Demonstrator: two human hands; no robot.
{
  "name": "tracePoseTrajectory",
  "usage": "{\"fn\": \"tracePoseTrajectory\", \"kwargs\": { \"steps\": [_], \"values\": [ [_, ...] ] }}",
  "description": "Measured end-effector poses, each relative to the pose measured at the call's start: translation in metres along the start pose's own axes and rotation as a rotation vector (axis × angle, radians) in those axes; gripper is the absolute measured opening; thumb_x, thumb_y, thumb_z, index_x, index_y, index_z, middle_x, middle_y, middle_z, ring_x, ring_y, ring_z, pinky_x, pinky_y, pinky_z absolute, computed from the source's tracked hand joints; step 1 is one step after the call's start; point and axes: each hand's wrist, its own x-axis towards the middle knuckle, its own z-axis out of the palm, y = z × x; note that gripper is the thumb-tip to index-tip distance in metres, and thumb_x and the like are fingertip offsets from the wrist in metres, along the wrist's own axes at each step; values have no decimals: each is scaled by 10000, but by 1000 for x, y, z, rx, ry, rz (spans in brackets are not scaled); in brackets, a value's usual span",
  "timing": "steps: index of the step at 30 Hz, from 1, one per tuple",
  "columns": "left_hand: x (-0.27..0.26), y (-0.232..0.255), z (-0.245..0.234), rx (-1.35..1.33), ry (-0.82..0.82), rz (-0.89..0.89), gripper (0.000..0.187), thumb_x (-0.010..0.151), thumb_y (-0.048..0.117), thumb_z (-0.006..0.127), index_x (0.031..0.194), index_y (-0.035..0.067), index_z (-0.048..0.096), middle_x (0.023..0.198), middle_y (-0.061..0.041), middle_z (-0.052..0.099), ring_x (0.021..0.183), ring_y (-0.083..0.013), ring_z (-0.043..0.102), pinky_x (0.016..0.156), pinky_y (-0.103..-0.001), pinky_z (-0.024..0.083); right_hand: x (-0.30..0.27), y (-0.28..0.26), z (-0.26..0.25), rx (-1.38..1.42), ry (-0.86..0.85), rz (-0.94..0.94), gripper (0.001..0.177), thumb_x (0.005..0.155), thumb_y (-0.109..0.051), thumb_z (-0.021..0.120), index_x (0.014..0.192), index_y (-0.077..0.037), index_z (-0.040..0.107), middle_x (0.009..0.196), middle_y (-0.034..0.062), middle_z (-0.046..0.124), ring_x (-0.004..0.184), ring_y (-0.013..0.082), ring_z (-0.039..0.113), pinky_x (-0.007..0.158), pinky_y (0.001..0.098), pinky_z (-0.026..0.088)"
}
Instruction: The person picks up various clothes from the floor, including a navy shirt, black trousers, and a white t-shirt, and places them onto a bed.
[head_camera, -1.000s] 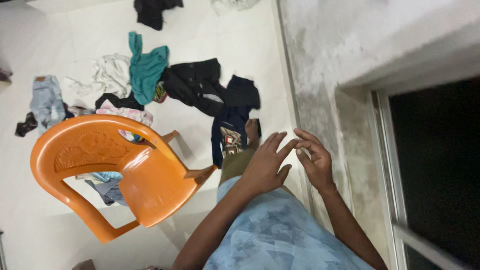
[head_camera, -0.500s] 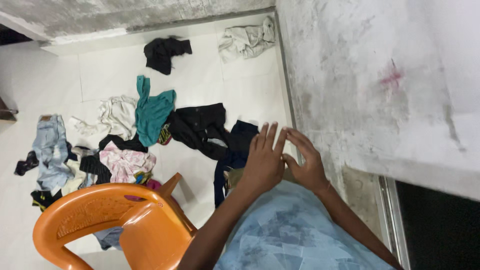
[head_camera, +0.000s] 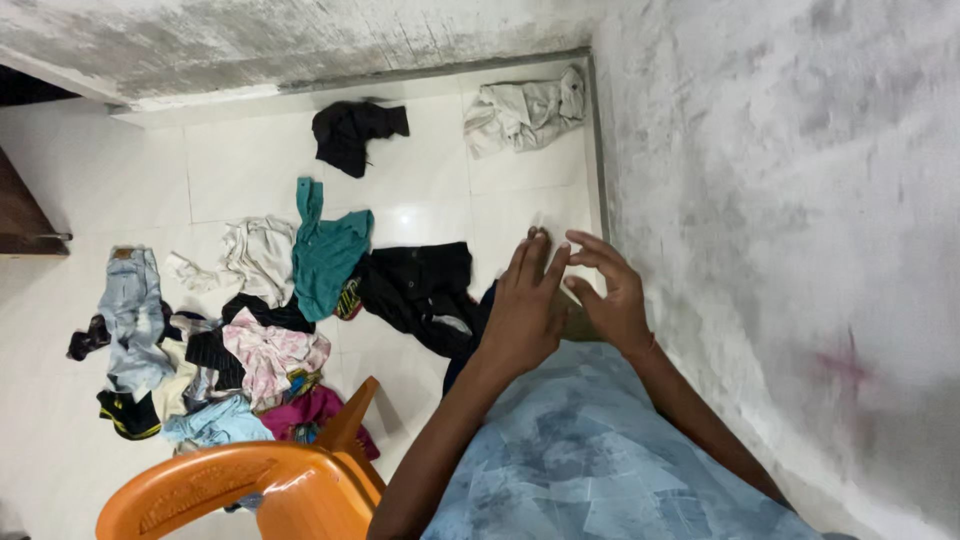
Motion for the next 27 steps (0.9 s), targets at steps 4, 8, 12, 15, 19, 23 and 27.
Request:
{"fn": "tracePoseTrajectory", "kwargs": {
  "steps": [4, 8, 12, 15, 19, 23, 27],
  "values": [
    [73, -12, -22, 48, 8, -21, 776, 849, 91, 695, 1556, 71, 377, 1593, -294, 310, 1497, -498, 255, 1169, -563, 302, 88, 10, -11, 68, 19, -15, 75, 929, 13, 715, 999, -10, 707, 1466, 123, 607, 1405, 257, 547, 1198, 385, 419],
    [139, -34, -37, 72, -24, -37, 782, 847, 96, 703, 1557, 80, 376, 1597, -306, 302, 1504, -499, 248, 1147, -579, 301, 160, 21, -21, -3, -3, 4, 65, 924, -14, 725, 988, -24, 721, 1436, 112, 627, 1363, 251, 577, 1156, 380, 454],
    [185, -57, -47, 44, -10, -69, 751, 849, 130, 716, 1540, 120, 421, 1597, -306, 317, 1499, -496, 264, 1134, -579, 315, 212, 25, -25, -69, -49, 41, 84, 914, -22, 731, 997, -25, 728, 1417, 113, 635, 1358, 260, 579, 1137, 387, 464],
    [213, -77, -51, 18, -34, -93, 738, 850, 131, 725, 1531, 120, 443, 1593, -311, 319, 1492, -509, 261, 1133, -612, 282, 243, 33, -22, -109, -57, 53, 84, 914, -29, 729, 997, -21, 724, 1405, 115, 647, 1351, 264, 589, 1126, 388, 468],
    [248, -106, -54, 14, -18, -50, 744, 828, 132, 742, 1515, 106, 458, 1561, -322, 341, 1458, -533, 291, 1193, -663, 206, 276, 48, -13, -93, -34, 107, 87, 921, -37, 720, 1008, -25, 719, 1396, 116, 654, 1329, 264, 607, 1127, 384, 472],
    [283, -151, -43, -42, -86, -48, 726, 837, 120, 723, 1515, 107, 462, 1564, -330, 348, 1451, -546, 313, 1195, -645, 208, 300, 82, -3, -164, 2, 173, 100, 913, -21, 717, 1012, -27, 716, 1384, 111, 659, 1318, 263, 616, 1096, 372, 487],
    [310, -205, -18, -24, -144, -29, 710, 842, 149, 709, 1503, 88, 457, 1539, -330, 356, 1420, -547, 328, 1171, -664, 206, 316, 139, 22, -112, 67, 218, 146, 887, 11, 713, 1029, -25, 715, 1376, 116, 655, 1303, 261, 613, 1095, 373, 482]
  ]
}}
